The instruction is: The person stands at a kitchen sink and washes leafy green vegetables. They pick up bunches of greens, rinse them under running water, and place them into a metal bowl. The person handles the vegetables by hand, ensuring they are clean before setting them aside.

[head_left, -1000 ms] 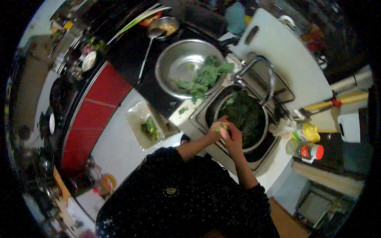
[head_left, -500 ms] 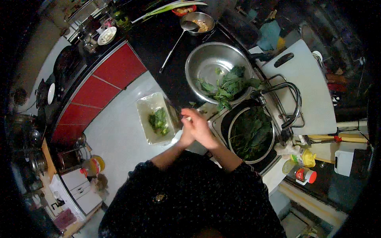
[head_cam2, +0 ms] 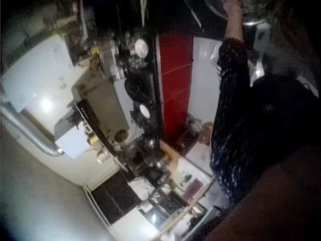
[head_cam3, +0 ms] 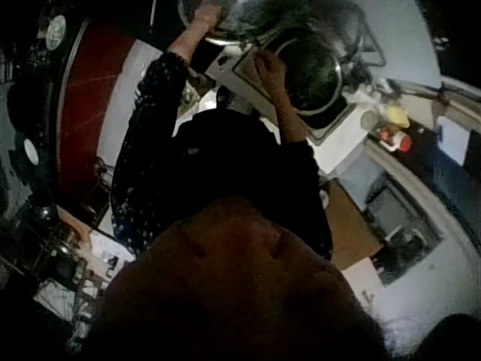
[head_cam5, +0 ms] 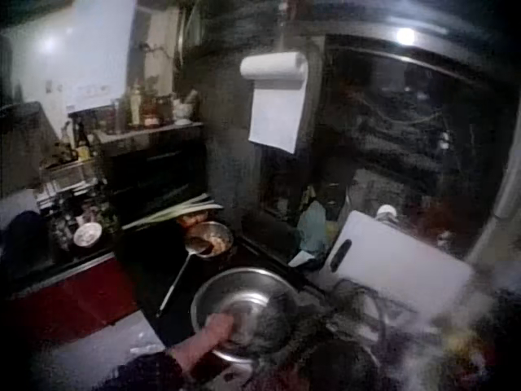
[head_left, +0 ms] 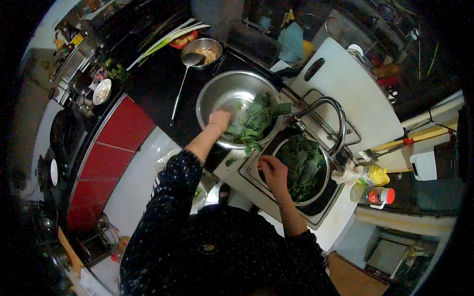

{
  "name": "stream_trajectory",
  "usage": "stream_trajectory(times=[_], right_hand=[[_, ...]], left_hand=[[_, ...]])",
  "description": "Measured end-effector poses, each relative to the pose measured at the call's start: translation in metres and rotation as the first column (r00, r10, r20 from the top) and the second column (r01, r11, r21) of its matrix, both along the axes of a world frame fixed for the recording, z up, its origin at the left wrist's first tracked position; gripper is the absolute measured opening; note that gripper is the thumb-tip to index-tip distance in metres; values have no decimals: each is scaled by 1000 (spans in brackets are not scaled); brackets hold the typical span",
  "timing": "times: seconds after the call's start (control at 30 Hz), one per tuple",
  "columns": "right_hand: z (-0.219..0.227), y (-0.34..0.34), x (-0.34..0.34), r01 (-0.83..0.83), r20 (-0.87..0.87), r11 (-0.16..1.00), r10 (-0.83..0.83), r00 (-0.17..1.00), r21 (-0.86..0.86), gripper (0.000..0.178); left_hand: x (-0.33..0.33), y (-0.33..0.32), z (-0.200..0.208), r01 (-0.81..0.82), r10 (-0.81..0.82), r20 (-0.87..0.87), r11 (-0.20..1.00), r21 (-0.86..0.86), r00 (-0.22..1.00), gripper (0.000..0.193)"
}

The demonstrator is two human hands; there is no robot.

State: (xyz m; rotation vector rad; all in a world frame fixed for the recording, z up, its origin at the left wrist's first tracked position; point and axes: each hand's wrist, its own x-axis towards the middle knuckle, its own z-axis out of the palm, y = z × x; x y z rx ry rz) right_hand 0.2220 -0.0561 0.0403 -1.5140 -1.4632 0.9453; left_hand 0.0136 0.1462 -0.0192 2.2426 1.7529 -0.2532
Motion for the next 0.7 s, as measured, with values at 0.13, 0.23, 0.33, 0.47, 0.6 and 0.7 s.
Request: stream_trajectory(times=[0.13, 0.23, 0.33, 0.47, 0.6, 0.7], right_hand=[[-5, -9, 18, 89, -112, 995, -93, 989, -42, 16], [-5, -12, 30, 103, -92, 994, -104, 990, -20, 17], [-7, -15, 44, 116, -98, 992, -120, 988, -44, 18], [-15, -15, 53, 139, -189, 989, -148, 971, -60, 18], [-18, -12, 56, 95, -125, 995, -95, 988, -6, 18], [-4, -13, 61, 103, -117, 993, -108, 987, -52, 18]], left_hand=[[8, 7, -38, 89, -88, -48, 996, 21, 995, 25], [2, 11, -50, 53, -52, 30, 997, -52, 998, 30], [5, 26, -30, -89, 116, 223, 987, -130, 968, 40], [32, 12, -11, 229, -271, 526, 963, 146, 806, 50], [45, 0, -46, 413, -433, 296, 901, 131, 851, 55], [31, 9, -57, 466, -499, 414, 865, 186, 761, 42]])
